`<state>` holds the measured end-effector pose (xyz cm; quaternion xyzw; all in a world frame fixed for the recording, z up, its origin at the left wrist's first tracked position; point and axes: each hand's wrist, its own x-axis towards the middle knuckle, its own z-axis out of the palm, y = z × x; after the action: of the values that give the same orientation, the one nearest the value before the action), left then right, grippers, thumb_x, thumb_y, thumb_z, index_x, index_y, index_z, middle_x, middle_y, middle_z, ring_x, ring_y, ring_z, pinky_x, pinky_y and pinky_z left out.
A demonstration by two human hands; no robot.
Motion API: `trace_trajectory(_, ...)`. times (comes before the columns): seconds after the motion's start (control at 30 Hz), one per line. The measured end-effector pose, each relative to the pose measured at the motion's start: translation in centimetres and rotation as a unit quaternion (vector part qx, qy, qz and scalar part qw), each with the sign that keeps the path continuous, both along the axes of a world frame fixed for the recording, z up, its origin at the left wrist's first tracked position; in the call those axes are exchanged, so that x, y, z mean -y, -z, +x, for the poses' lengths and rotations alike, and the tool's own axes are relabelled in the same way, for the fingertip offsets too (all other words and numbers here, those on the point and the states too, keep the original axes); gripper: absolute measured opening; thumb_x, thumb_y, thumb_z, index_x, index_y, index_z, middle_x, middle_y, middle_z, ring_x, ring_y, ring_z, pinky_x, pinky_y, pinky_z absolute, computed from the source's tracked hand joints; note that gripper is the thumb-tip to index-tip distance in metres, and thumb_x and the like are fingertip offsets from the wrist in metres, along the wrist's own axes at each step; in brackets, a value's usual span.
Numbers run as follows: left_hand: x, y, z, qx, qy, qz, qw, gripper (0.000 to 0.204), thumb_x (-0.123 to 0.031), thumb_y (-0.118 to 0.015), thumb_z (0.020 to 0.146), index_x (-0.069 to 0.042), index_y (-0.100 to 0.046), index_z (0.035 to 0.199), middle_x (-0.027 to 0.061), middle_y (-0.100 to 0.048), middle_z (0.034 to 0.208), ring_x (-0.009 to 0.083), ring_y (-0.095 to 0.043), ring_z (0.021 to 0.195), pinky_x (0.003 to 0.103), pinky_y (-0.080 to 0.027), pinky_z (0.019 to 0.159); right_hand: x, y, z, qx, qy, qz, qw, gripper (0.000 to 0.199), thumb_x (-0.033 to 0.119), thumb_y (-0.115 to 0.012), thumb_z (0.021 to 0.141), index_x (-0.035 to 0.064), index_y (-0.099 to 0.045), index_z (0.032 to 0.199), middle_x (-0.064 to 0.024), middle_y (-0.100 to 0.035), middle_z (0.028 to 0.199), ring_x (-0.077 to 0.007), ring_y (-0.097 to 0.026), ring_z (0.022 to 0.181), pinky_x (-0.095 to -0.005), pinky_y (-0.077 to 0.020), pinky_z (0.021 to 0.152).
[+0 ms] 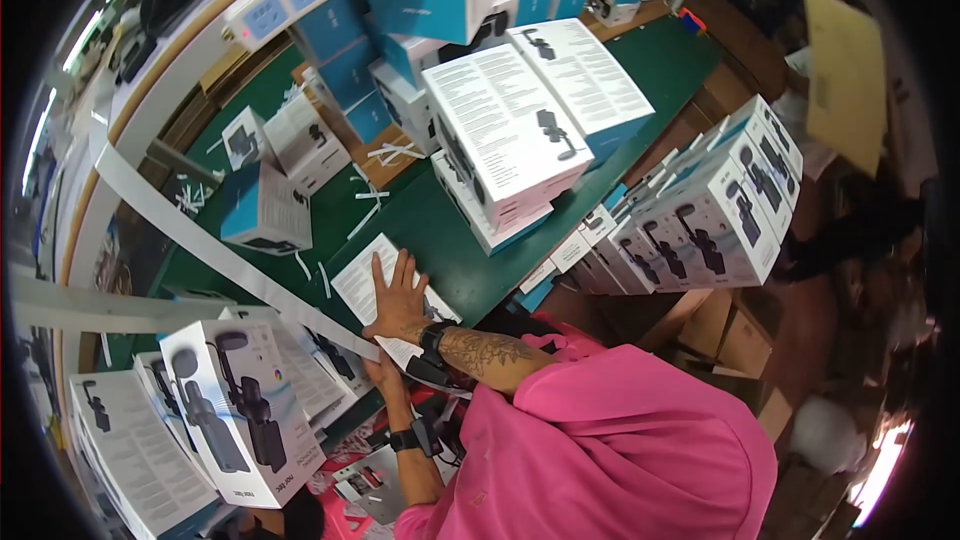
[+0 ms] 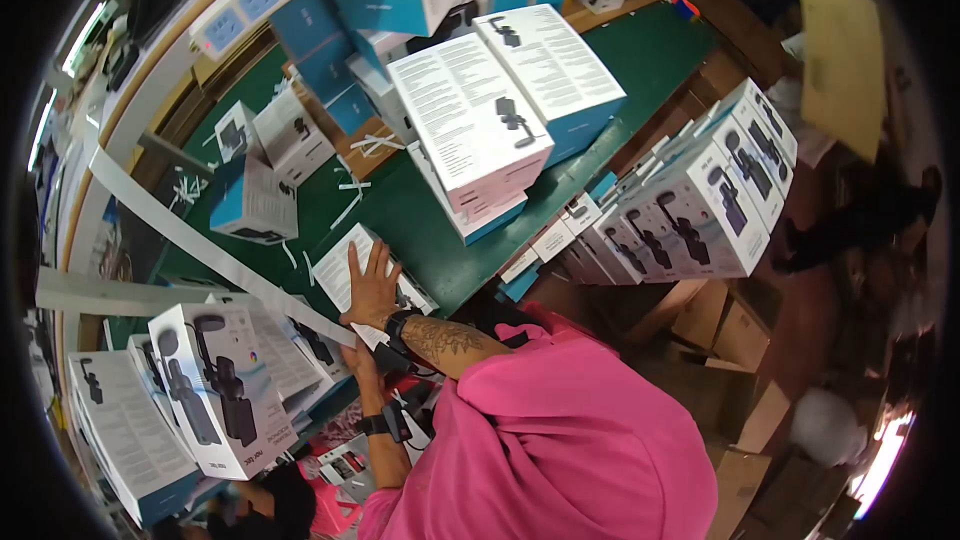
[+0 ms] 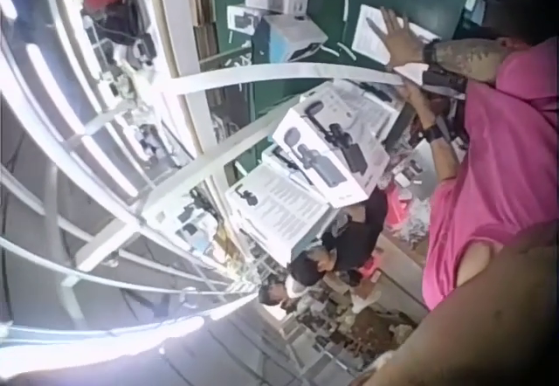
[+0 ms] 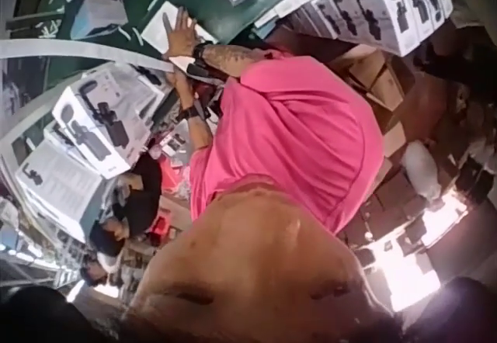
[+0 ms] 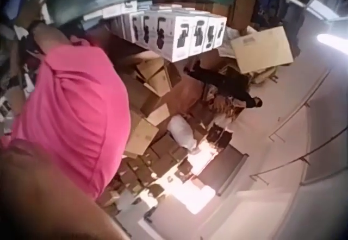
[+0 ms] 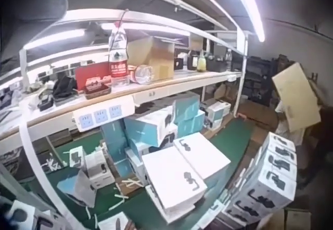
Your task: The person peels a sticker from a roll by hand, presses it onto a white box, and moves the box to a stack. This sequence repeats as the person handles several boxes, occasionally shifting items on the table to reach others.
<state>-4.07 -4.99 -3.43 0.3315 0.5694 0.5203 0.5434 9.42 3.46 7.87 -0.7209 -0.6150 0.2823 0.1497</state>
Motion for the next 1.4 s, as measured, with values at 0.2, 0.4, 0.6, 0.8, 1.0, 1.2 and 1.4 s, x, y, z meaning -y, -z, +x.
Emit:
trace_trajectory(0.2,2.3,-2.3,-2.4,0.041,0.038,-0.071,0.996,0.027,-0.012,-0.062,0.100,0.003,-0.057,0.121,0.0114,-0.064,0.115,0.0213,-0.063,0.107,0.036,-0.055,0.094,2.1,0.3,4.6,0.046,-0.140,0.048,0.988,0.154,0.050,-0.094,0.039,0.0036,-0.009,0.159,-0.0464,-0.016,0.151,-0.0587,-0.025,0.139,-0.0736,-0.0300,0.101)
trace_trajectory(0.4,2.5,-2.9,-2.8,0.036,0.036,-0.078,0.996,0.023,-0.008,-0.059,0.100,0.006,-0.059,0.118,0.0152,-0.064,0.113,0.0252,-0.064,0.105,0.039,-0.055,0.095,10.0,-4.2,17.3,0.087,-0.325,-0.038,0.941,0.152,0.050,-0.094,0.043,0.0065,-0.007,0.160,-0.0451,-0.018,0.151,-0.0576,-0.025,0.141,-0.0716,-0.0261,0.107)
trace_trajectory(0.6,-0.9,-4.4,0.4,-0.005,0.080,-0.078,0.994,0.023,-0.009,-0.059,0.100,0.003,-0.061,0.119,0.0128,-0.065,0.114,0.0236,-0.066,0.099,0.036,-0.054,0.093,13.8,-14.8,30.1,0.127,-0.180,-0.163,0.962,0.143,0.051,-0.089,0.049,0.0033,-0.010,0.159,-0.0435,-0.029,0.143,-0.0548,-0.036,0.132,-0.0684,-0.0328,0.104)
trace_trajectory(0.8,-3.0,-5.0,0.2,-0.043,0.069,-0.055,0.995,0.022,-0.014,-0.062,0.100,0.002,-0.062,0.115,0.0119,-0.068,0.112,0.0201,-0.066,0.098,0.032,-0.054,0.092,19.7,-30.8,36.2,-0.376,0.293,-0.079,0.876,0.135,0.035,-0.092,0.049,-0.0120,-0.021,0.154,-0.0217,-0.040,0.151,-0.0281,-0.038,0.141,-0.0297,-0.0224,0.118)
trace_trajectory(1.0,-3.6,-4.8,-0.5,-0.023,0.024,-0.034,0.999,0.026,-0.014,-0.066,0.098,0.003,-0.061,0.116,0.0133,-0.068,0.111,0.0218,-0.067,0.098,0.034,-0.057,0.089,16.1,-38.4,43.7,-0.214,0.201,0.187,0.938,0.131,0.040,-0.089,0.054,-0.0080,-0.021,0.156,-0.0178,-0.044,0.149,-0.0249,-0.046,0.136,-0.0318,-0.0305,0.114)
trace_trajectory(1.2,-3.6,-8.1,0.2,-0.053,-0.021,-0.007,0.998,0.028,-0.014,-0.062,0.098,0.005,-0.060,0.119,0.0150,-0.066,0.113,0.0228,-0.066,0.099,0.035,-0.057,0.088,0.2,-34.4,61.9,0.258,0.225,0.136,0.930,0.136,0.056,-0.086,0.046,0.0000,-0.026,0.156,-0.0370,-0.046,0.137,-0.0435,-0.055,0.122,-0.0457,-0.0477,0.101)
trace_trajectory(1.4,-2.9,-12.3,1.2,-0.146,-0.044,-0.015,0.988,0.024,-0.012,-0.058,0.100,0.005,-0.060,0.116,0.0160,-0.066,0.114,0.0211,-0.064,0.099,0.032,-0.056,0.086,-10.1,-19.8,62.7,0.202,0.236,-0.027,0.950,0.151,0.063,-0.087,0.043,0.0137,-0.009,0.162,-0.0363,-0.025,0.154,-0.0530,-0.029,0.141,-0.0638,-0.0272,0.112)
